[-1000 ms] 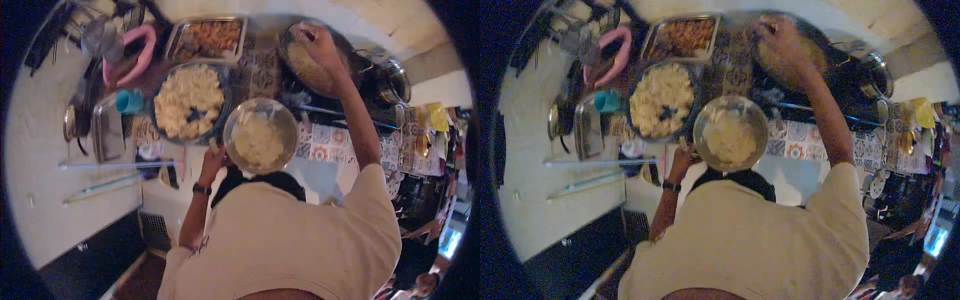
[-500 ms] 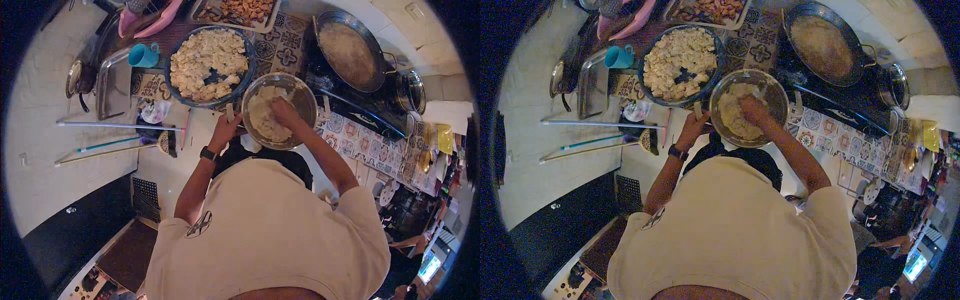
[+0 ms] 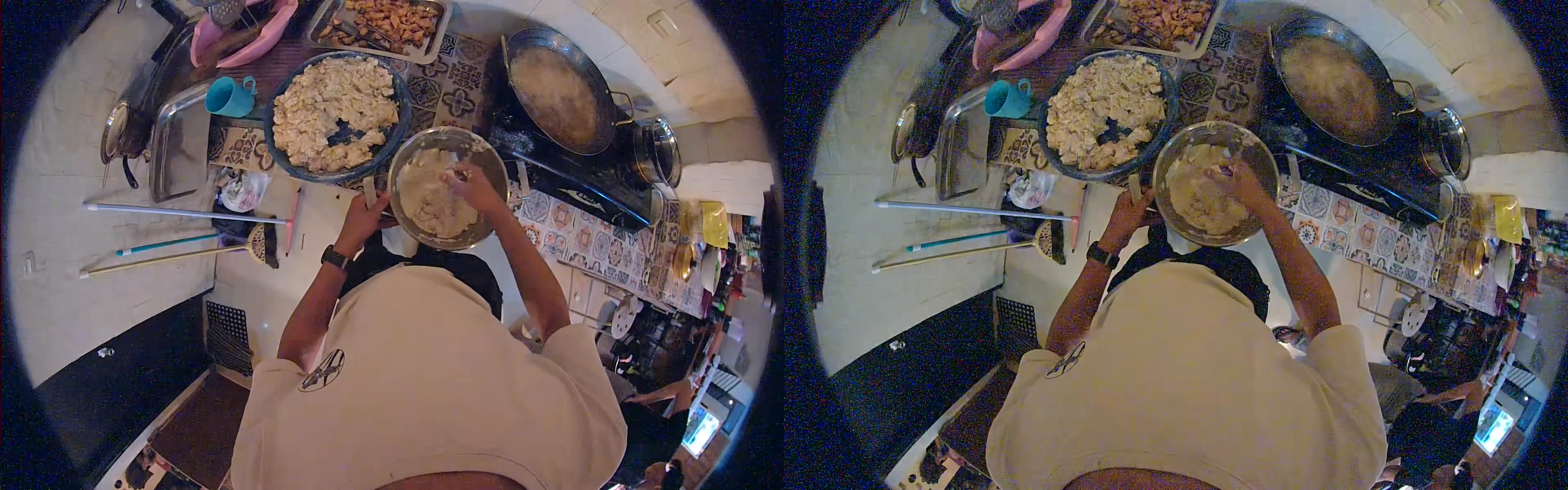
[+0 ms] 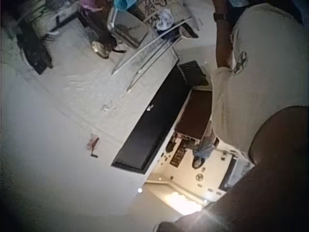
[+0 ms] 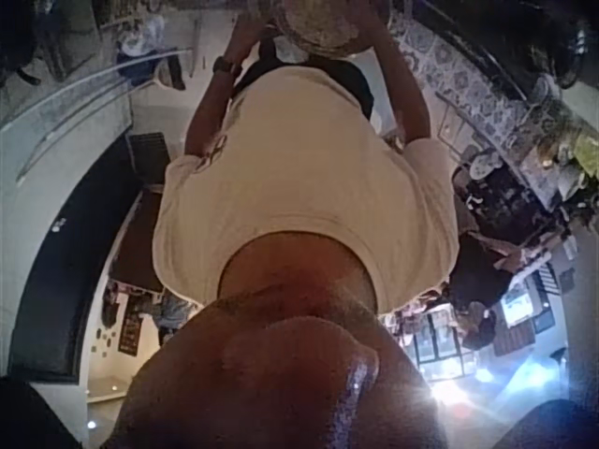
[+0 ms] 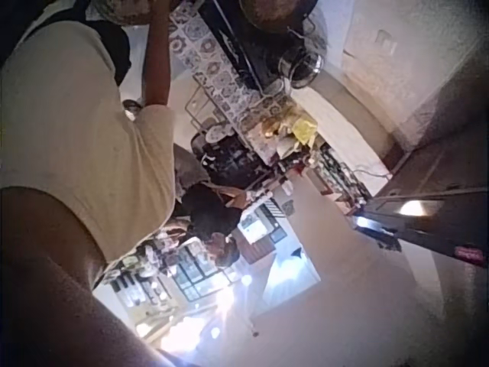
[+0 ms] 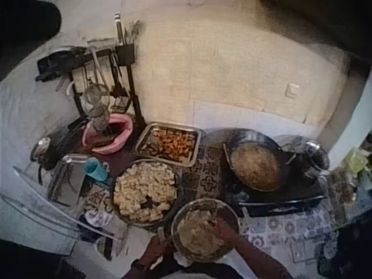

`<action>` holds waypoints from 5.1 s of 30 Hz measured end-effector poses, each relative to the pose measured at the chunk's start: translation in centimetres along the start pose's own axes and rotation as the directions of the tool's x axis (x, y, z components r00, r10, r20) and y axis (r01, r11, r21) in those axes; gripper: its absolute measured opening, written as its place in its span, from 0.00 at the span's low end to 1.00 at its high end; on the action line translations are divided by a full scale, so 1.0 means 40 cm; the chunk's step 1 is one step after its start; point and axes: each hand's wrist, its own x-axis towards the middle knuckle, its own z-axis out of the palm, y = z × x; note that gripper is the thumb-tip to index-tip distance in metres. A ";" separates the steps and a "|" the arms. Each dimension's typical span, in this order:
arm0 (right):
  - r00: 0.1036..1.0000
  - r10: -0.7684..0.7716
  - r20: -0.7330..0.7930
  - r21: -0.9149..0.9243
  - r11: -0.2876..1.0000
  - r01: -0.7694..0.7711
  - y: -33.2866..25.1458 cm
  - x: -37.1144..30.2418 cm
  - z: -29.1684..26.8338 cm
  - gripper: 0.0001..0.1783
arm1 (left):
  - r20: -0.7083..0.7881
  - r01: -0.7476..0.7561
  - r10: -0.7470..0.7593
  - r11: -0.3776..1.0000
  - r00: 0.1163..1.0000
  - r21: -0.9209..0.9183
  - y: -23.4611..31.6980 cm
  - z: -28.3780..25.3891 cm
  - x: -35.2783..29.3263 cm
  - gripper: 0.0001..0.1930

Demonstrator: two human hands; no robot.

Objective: The person removes fried food from hot oil with a strainer, drops portions of dough from a bowl into the oil by hand, and stirs the frying food with a strainer and chopsticks.

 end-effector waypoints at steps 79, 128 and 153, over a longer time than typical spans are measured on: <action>0.955 -0.293 -0.044 0.030 0.955 0.294 -0.074 0.030 -0.235 0.11 | 0.017 0.000 0.000 1.000 1.000 0.024 0.011 -0.002 0.006 0.11; 0.809 -0.448 0.381 -0.767 0.335 0.547 0.057 -0.019 0.068 0.27 | 0.022 0.047 -0.046 0.999 0.999 -0.017 0.036 0.001 -0.006 0.14; 0.999 -0.002 0.033 0.298 0.954 -0.008 -0.018 -0.007 -0.015 0.16 | 0.096 -0.009 -0.001 0.995 0.995 0.102 -0.002 -0.030 0.033 0.14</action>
